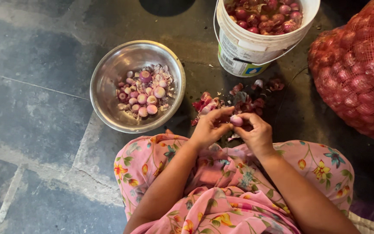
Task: The person sits on the floor and peels small red onions by hand, removing the outer skins and placing the peeled onions into a metal bowl. The skins are discarded on the floor beside the bowl.
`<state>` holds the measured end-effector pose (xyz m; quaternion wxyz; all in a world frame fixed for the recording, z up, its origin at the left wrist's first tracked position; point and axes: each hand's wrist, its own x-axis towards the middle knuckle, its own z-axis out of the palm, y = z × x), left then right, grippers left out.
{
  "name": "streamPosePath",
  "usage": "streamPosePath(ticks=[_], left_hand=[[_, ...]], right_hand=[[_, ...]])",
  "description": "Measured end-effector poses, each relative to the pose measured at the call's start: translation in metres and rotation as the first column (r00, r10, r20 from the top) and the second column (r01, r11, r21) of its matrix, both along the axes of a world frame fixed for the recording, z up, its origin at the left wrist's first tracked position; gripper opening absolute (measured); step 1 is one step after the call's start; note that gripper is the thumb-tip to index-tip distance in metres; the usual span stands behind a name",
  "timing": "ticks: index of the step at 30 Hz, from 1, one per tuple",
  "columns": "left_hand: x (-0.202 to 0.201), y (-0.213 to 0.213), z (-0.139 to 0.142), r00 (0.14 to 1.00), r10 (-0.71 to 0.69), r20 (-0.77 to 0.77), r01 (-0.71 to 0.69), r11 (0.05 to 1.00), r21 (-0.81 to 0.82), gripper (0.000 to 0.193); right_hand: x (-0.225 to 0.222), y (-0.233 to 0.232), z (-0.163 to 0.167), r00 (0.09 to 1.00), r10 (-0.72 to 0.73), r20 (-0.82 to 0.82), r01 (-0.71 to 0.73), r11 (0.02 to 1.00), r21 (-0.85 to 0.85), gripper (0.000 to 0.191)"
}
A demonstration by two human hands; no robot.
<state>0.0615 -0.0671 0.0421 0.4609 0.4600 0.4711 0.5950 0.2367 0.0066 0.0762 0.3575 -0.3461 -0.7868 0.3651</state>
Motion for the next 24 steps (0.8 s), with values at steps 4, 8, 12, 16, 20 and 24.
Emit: streamPosePath(ticks=[4,8,12,16,20,24], left_hand=[[0.006,0.001,-0.006,0.976,-0.105,0.189,0.103,0.994,0.021,0.047],[-0.002,0.0,-0.007,0.925,-0.123,0.358,0.204,0.959,-0.197,0.04],[-0.007,0.001,-0.01,0.88,-0.173,0.443,0.282,0.94,-0.193,0.035],[-0.007,0.004,-0.017,0.821,-0.166,0.546,0.31,0.933,-0.182,0.031],[-0.012,0.007,-0.018,0.845,-0.121,0.521,0.266,0.94,-0.213,0.032],[-0.037,0.018,-0.008,0.853,0.06,0.519,-0.009,0.995,-0.1,0.03]], right_hand=[[-0.001,-0.005,0.008,0.999,0.038,-0.036,-0.036,0.998,0.056,0.039],[0.003,-0.003,0.018,1.0,0.012,-0.004,-0.011,0.977,0.211,0.035],[0.004,-0.003,0.023,0.999,0.011,-0.031,-0.004,0.979,0.204,0.026],[0.005,-0.004,0.023,0.996,0.041,-0.075,-0.034,0.996,0.088,0.013],[0.005,-0.002,0.022,1.0,0.015,-0.008,-0.015,0.997,0.081,0.007],[0.006,0.013,0.027,0.996,0.04,0.079,-0.047,0.995,0.085,0.011]])
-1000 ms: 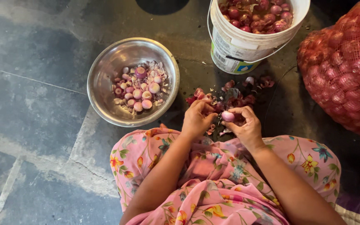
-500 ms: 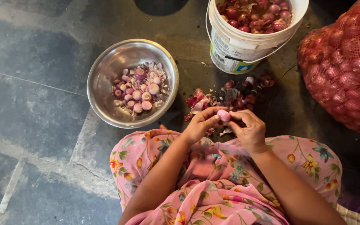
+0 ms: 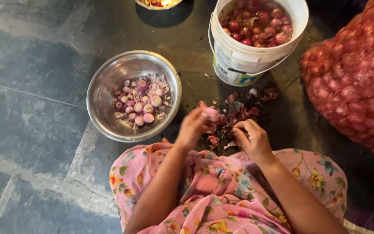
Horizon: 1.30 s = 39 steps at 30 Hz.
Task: The person sits on the floor and peels small red onions by hand, removing the outer skins and placing the peeled onions into a metal bowl. The skins are discarded on the floor beside the bowl.
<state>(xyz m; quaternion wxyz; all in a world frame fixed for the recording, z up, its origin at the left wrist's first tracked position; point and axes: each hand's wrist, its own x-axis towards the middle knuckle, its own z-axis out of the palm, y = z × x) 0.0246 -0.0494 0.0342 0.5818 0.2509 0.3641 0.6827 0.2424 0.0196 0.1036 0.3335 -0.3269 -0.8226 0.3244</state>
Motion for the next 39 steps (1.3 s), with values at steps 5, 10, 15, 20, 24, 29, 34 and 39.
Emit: streamPosePath(ticks=[5,10,15,20,24,29,34,39], left_hand=[[-0.076,-0.007,0.006,0.681,0.639,0.357,-0.624,0.762,-0.174,0.02],[-0.122,-0.01,-0.007,0.317,0.753,0.577,-0.736,0.579,-0.35,0.041],[-0.089,0.025,-0.02,0.735,0.62,0.276,-0.575,0.784,-0.232,0.055],[-0.071,0.041,-0.032,0.879,0.451,0.157,-0.377,0.858,-0.35,0.044],[-0.071,0.048,-0.047,0.899,0.432,0.066,-0.382,0.85,-0.362,0.044],[-0.043,0.056,-0.057,0.94,0.34,-0.018,-0.33,0.895,-0.299,0.039],[-0.034,0.051,-0.048,0.968,0.252,-0.006,-0.236,0.894,-0.381,0.041],[-0.038,0.048,-0.04,0.938,0.258,-0.232,-0.32,0.903,-0.288,0.041]], right_hand=[[0.016,0.043,0.022,0.999,-0.051,0.013,0.049,0.992,0.116,0.029],[0.014,0.141,0.067,0.984,-0.126,0.125,0.082,0.949,0.306,0.015],[-0.056,0.247,0.104,0.962,-0.146,0.23,0.097,0.972,0.212,0.025],[-0.156,0.291,0.09,0.738,0.143,0.659,-0.364,0.907,0.21,0.065],[-0.203,0.304,0.066,0.586,0.198,0.786,-0.363,0.931,0.036,0.067],[-0.207,0.333,0.023,0.483,0.215,0.849,-0.165,0.974,-0.153,0.06],[-0.193,0.351,-0.015,0.549,0.246,0.799,-0.061,0.965,-0.255,0.054],[-0.19,0.348,-0.005,0.538,0.248,0.805,-0.016,0.958,-0.285,0.049]])
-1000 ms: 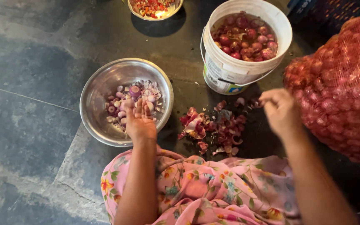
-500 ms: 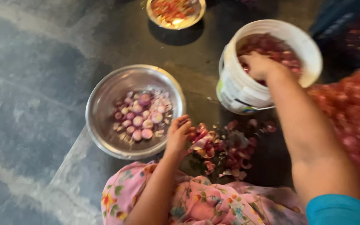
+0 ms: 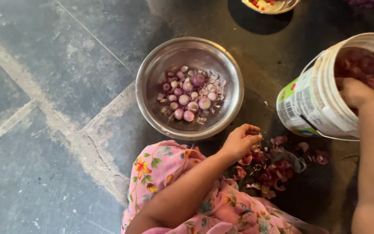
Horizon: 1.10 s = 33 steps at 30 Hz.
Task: The person sits on the floor and peels small red onions by hand, removing the outer skins and placing the peeled onions into a metal bowl. The skins are discarded on the floor beside the bowl.
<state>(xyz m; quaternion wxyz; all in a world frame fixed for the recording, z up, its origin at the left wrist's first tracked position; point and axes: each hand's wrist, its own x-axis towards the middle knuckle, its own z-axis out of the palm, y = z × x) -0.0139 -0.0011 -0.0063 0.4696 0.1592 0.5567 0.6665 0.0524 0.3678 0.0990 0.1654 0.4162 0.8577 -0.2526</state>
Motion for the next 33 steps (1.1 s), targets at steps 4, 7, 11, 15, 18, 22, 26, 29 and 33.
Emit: streamPosePath(ticks=[4,7,11,15,18,22,26,29,33], left_hand=[[-0.002,0.0,0.005,0.998,0.006,0.059,-0.001,0.996,-0.085,0.043],[-0.005,-0.003,0.01,1.0,0.012,0.019,-0.011,0.999,-0.051,0.043],[-0.007,-0.01,0.017,0.995,-0.006,-0.101,0.0,0.998,-0.059,0.044],[-0.01,-0.013,0.019,0.988,0.012,-0.151,-0.025,0.996,-0.082,0.044],[-0.012,-0.011,0.018,0.978,0.027,-0.208,-0.047,0.995,-0.089,0.044],[-0.013,-0.009,0.017,0.974,0.028,-0.224,-0.044,0.997,-0.067,0.044],[-0.014,-0.01,0.015,0.946,0.009,-0.323,-0.058,0.988,-0.142,0.044],[-0.014,-0.01,0.013,0.945,0.06,-0.323,-0.097,0.99,-0.1,0.044],[-0.013,-0.01,0.013,0.896,0.09,-0.435,-0.134,0.989,-0.07,0.042]], right_hand=[[0.001,-0.024,0.033,0.991,0.002,0.134,0.001,1.0,-0.025,0.047],[0.0,-0.044,0.059,0.912,0.058,0.407,-0.143,0.973,0.18,0.048],[0.006,-0.056,0.089,0.91,0.113,0.399,-0.202,0.961,0.19,0.053],[0.025,-0.06,0.097,0.978,-0.076,0.194,0.09,0.994,-0.066,0.074],[0.035,-0.062,0.099,0.982,-0.075,0.176,0.08,0.996,-0.025,0.076],[0.035,-0.068,0.099,0.924,0.085,0.372,-0.139,0.983,0.118,0.065],[0.03,-0.077,0.105,0.95,0.11,0.293,-0.201,0.931,0.303,0.064],[0.032,-0.082,0.117,0.985,0.022,0.171,-0.09,0.913,0.398,0.049],[0.046,-0.082,0.142,0.895,-0.142,-0.423,0.291,0.904,0.313,0.025]])
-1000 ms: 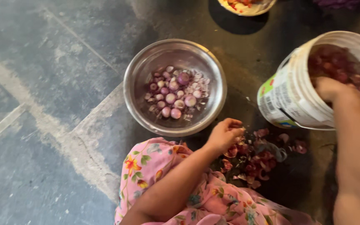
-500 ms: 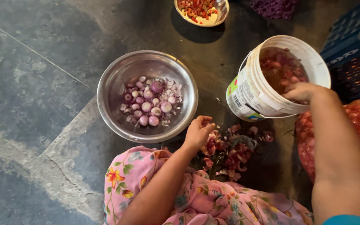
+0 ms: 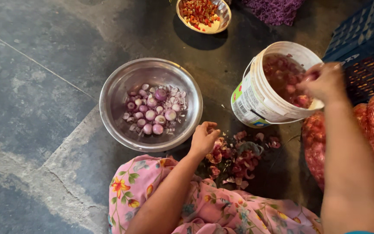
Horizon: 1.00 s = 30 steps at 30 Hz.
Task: The person sits on the floor and peels small red onions by hand, removing the outer skins and placing the peeled onions into a metal bowl. The skins are discarded on the floor beside the bowl.
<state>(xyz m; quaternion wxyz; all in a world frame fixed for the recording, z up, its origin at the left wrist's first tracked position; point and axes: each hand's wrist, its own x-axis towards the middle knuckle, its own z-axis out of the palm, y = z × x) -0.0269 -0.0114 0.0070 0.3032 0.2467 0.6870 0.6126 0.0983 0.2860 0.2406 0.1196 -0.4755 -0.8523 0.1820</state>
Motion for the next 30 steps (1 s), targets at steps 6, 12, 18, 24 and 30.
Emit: streamPosePath(ticks=[6,12,18,24,30], left_hand=[[0.001,-0.01,0.005,0.997,-0.028,0.076,0.031,0.999,-0.033,0.037],[0.002,-0.011,0.002,0.996,-0.017,0.09,0.011,0.998,0.06,0.031],[0.008,-0.012,0.001,0.988,-0.076,0.132,0.061,0.991,0.119,0.028],[0.036,-0.012,-0.009,0.886,-0.254,0.389,0.244,0.967,0.075,0.02],[0.103,-0.012,-0.015,0.464,-0.422,0.779,0.472,0.862,0.186,0.031]], right_hand=[[0.017,-0.001,0.005,0.88,0.305,0.365,-0.466,0.395,0.792,0.044],[0.03,-0.018,-0.001,0.88,0.423,-0.214,-0.272,0.821,0.502,0.018],[0.055,-0.036,-0.009,0.831,0.468,-0.3,-0.251,0.797,0.549,0.023],[0.145,-0.116,-0.075,0.286,-0.064,-0.956,-0.367,0.915,-0.171,0.019],[0.152,-0.237,-0.182,0.671,-0.573,-0.47,0.063,0.676,-0.734,0.031]])
